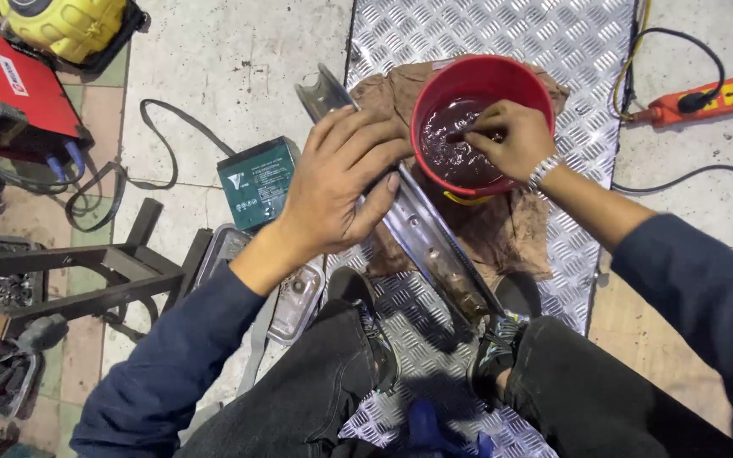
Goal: Cleaning a motorcycle rim by sanding the surface with sandpaper and using a small tool to clear the spoke holes.
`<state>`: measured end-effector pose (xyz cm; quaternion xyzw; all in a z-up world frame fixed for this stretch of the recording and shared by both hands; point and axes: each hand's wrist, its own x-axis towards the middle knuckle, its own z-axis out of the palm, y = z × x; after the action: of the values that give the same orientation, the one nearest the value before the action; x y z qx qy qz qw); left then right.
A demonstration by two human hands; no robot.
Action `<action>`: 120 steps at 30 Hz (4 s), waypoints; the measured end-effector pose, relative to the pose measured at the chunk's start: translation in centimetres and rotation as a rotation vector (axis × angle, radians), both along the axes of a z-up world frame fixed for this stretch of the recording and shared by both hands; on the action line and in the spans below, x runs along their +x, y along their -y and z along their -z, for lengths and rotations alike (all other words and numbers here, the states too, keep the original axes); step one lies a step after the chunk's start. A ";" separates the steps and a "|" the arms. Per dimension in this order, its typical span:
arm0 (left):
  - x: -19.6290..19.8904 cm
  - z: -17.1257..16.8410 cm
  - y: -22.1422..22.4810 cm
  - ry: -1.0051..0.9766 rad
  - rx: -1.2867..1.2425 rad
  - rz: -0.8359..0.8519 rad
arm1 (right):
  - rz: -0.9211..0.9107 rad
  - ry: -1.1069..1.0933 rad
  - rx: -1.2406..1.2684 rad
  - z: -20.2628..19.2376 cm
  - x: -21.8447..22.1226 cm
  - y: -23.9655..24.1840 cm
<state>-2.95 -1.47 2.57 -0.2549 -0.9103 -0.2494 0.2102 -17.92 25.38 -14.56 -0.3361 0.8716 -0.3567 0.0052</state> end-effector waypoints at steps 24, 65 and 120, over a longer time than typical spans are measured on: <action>-1.8 -1.7 0.4 -0.156 -0.037 0.039 | 0.158 -0.291 0.030 -14.2 24.1 -0.4; -0.7 -1.9 -1.9 -0.201 0.023 0.097 | 0.103 -0.043 -0.044 -13.7 25.7 0.0; 2.6 -1.6 -4.4 -0.168 -0.196 -0.068 | 0.170 -0.215 0.226 -20.1 21.9 -2.1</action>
<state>-0.36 2.92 4.14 -0.2632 -0.9176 -0.1298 0.2681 3.93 27.46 5.52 -0.2946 0.9270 -0.2177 -0.0806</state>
